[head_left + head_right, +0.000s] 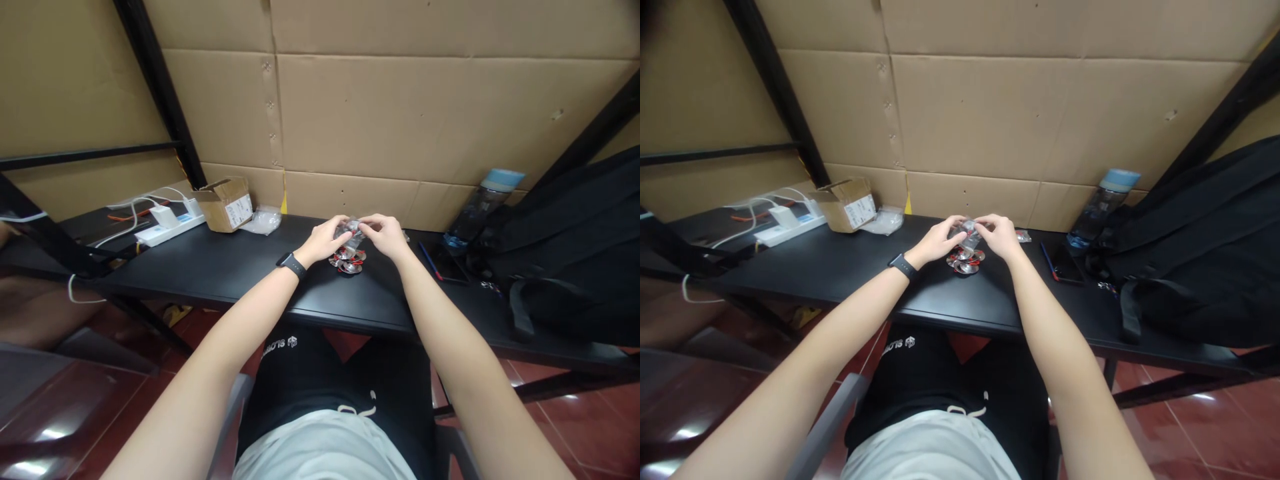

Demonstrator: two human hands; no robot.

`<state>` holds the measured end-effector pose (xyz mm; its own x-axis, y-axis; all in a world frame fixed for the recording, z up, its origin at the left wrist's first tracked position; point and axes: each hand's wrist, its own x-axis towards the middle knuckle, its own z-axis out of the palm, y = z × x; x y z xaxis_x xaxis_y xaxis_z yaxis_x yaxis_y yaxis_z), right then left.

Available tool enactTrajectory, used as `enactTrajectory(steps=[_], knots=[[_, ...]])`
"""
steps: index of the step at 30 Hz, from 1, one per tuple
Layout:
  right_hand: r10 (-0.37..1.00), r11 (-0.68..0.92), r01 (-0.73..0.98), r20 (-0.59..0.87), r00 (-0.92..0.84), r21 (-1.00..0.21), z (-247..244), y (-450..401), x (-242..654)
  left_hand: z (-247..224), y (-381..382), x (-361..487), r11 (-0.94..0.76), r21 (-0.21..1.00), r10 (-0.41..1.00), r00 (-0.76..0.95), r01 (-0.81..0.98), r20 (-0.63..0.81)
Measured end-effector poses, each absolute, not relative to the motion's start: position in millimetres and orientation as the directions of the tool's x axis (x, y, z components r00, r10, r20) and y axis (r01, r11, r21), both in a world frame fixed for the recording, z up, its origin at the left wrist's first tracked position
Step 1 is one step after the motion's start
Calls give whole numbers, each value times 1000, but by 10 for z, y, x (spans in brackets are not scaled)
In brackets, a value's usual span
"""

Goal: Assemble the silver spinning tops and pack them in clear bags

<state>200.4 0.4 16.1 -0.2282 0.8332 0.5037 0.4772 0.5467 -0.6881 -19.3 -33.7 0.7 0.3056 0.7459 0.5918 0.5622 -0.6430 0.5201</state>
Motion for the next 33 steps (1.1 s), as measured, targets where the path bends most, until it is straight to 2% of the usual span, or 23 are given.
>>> enactTrajectory(steps=[3, 11, 18, 21, 29, 33], knots=[[804, 577, 511, 551, -223, -637, 191, -43, 1973, -32, -312, -195, -608, 514, 777, 322, 605, 541], [814, 527, 525, 575, -86, -668, 230, -42, 2001, -70, -251, -229, -572, 554, 810, 309, 605, 498], [765, 622, 359, 638, -88, -696, 198, 0, 1973, -112, -204, -189, -640, 667, 762, 210, 381, 612], [732, 674, 270, 670, -123, -688, 155, 23, 1936, -118, -182, -194, -650, 712, 760, 198, 265, 619], [817, 572, 205, 527, -236, -794, 151, -52, 1864, -56, -234, -215, -658, 741, 748, 227, 135, 623], [816, 573, 195, 533, -221, -796, 153, -59, 1858, -39, -240, -238, -602, 788, 795, 199, 133, 573]])
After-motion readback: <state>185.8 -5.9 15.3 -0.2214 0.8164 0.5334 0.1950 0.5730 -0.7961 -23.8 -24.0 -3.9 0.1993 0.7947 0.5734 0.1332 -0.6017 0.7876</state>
